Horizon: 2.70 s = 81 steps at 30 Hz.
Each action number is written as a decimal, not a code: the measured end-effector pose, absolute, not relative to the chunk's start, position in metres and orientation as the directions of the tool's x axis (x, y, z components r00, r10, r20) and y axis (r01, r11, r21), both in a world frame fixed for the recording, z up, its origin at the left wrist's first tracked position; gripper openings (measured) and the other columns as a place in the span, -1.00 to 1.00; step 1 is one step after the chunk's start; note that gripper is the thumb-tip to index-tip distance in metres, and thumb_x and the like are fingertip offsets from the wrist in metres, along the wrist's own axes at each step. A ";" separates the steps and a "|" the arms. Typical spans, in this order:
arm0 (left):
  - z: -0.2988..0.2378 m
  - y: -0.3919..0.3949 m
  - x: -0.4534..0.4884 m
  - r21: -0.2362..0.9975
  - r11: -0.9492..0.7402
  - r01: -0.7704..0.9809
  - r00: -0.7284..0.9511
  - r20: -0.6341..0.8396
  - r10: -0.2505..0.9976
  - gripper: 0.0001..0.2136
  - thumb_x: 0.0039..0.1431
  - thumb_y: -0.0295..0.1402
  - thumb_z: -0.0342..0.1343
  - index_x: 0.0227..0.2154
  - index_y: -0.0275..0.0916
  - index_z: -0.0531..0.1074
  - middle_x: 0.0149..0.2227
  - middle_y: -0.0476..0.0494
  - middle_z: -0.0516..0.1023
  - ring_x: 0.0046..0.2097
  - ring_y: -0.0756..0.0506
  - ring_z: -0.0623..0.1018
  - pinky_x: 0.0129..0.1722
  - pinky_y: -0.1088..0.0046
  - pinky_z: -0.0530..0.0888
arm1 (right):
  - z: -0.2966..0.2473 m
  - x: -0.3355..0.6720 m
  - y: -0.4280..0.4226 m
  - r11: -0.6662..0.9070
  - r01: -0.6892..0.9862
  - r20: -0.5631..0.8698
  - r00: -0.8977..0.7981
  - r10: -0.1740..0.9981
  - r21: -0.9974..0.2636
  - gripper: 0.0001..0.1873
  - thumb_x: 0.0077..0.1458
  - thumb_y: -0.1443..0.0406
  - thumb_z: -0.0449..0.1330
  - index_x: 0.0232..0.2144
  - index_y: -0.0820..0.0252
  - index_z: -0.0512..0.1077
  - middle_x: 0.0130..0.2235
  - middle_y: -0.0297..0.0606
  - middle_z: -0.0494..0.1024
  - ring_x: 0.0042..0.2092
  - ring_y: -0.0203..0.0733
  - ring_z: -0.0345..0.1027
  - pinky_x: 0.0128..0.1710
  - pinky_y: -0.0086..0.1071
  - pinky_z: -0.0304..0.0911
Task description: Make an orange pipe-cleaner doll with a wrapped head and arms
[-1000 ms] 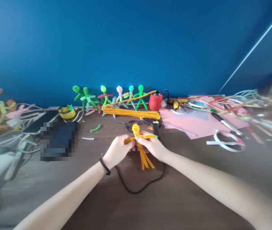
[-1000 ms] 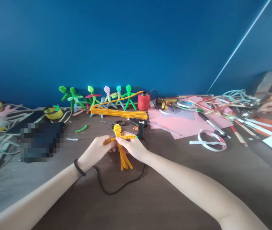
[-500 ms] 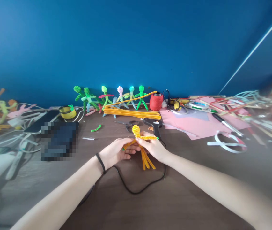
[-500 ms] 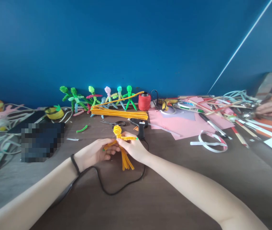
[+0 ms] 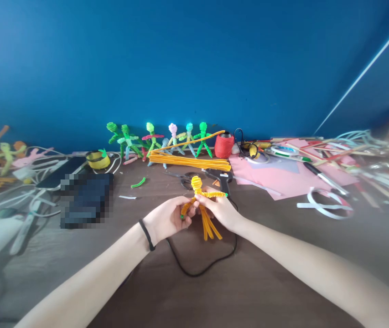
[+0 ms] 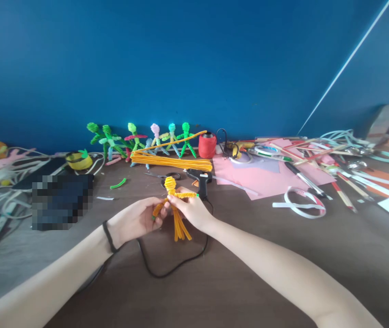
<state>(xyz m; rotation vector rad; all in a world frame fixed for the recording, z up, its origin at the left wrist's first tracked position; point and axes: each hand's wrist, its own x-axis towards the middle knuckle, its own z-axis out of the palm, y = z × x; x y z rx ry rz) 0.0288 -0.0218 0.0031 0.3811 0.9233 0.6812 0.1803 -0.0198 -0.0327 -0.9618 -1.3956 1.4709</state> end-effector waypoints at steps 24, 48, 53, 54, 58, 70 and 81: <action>0.001 -0.025 0.029 0.711 0.608 -0.352 0.432 -0.453 0.780 -0.92 -0.01 -0.54 0.02 -0.41 -0.31 0.35 -0.59 0.05 0.34 -0.56 0.14 0.36 -0.55 0.67 0.32 | -0.038 0.180 -0.019 -0.028 -0.128 0.016 -0.329 0.944 -0.991 -0.81 -0.01 0.19 0.10 -0.37 0.15 0.22 -0.60 -0.44 0.32 -0.64 -0.39 0.15 -0.69 -0.50 0.05; 0.006 -0.019 0.024 0.973 0.229 0.024 0.429 -0.217 0.877 -0.90 -0.04 -0.42 0.05 -0.39 -0.21 0.30 -0.57 0.03 0.40 -0.54 0.07 0.36 -0.54 0.60 0.25 | -0.037 0.180 -0.019 -0.041 -0.140 0.015 -0.376 0.926 -0.989 -0.81 -0.01 0.20 0.07 -0.43 0.17 0.14 -0.65 -0.47 0.35 -0.71 -0.39 0.14 -0.75 -0.51 0.01; 0.004 -0.018 0.023 0.985 0.170 0.020 0.435 -0.162 0.886 -0.87 -0.01 -0.46 0.01 -0.34 -0.22 0.32 -0.56 0.02 0.38 -0.52 0.06 0.34 -0.50 0.58 0.27 | -0.035 0.180 -0.019 -0.046 -0.143 0.014 -0.393 0.920 -0.989 -0.82 0.00 0.21 0.06 -0.44 0.18 0.13 -0.66 -0.47 0.35 -0.71 -0.39 0.16 -0.76 -0.52 0.01; 0.004 -0.018 0.023 0.988 0.153 0.018 0.435 -0.146 0.889 -0.86 -0.02 -0.47 0.00 -0.34 -0.22 0.32 -0.56 0.02 0.38 -0.51 0.06 0.35 -0.50 0.58 0.27 | -0.035 0.180 -0.019 -0.048 -0.141 0.011 -0.396 0.918 -0.989 -0.82 0.00 0.21 0.06 -0.44 0.18 0.13 -0.65 -0.46 0.36 -0.71 -0.39 0.16 -0.76 -0.52 0.01; 0.003 -0.019 0.025 0.995 0.094 0.018 0.411 -0.093 0.907 -0.88 -0.05 -0.50 -0.01 -0.40 -0.23 0.34 -0.59 0.02 0.37 -0.50 0.04 0.36 -0.51 0.57 0.27 | -0.035 0.181 -0.019 -0.067 -0.135 -0.006 -0.412 0.911 -0.989 -0.82 -0.01 0.21 0.06 -0.43 0.17 0.12 -0.64 -0.45 0.39 -0.71 -0.38 0.18 -0.76 -0.52 0.01; 0.006 -0.018 0.027 0.995 0.082 0.058 0.425 -0.099 0.900 -0.95 0.00 -0.46 -0.04 -0.47 -0.23 0.31 -0.60 0.01 0.37 -0.51 0.03 0.35 -0.51 0.56 0.28 | -0.035 0.181 -0.019 -0.067 -0.142 -0.002 -0.415 0.910 -0.988 -0.82 -0.02 0.22 0.06 -0.43 0.17 0.11 -0.65 -0.46 0.38 -0.72 -0.38 0.18 -0.77 -0.54 0.03; 0.008 -0.018 0.026 0.956 -0.082 0.281 0.411 -0.043 0.911 -0.91 -0.04 -0.37 0.08 -0.50 -0.28 0.32 -0.55 0.00 0.36 -0.47 0.03 0.37 -0.47 0.55 0.31 | -0.034 0.181 -0.020 -0.044 -0.110 0.004 -0.407 0.913 -0.993 -0.88 0.00 0.26 0.03 -0.44 0.18 0.14 -0.67 -0.47 0.35 -0.71 -0.39 0.17 -0.75 -0.53 0.05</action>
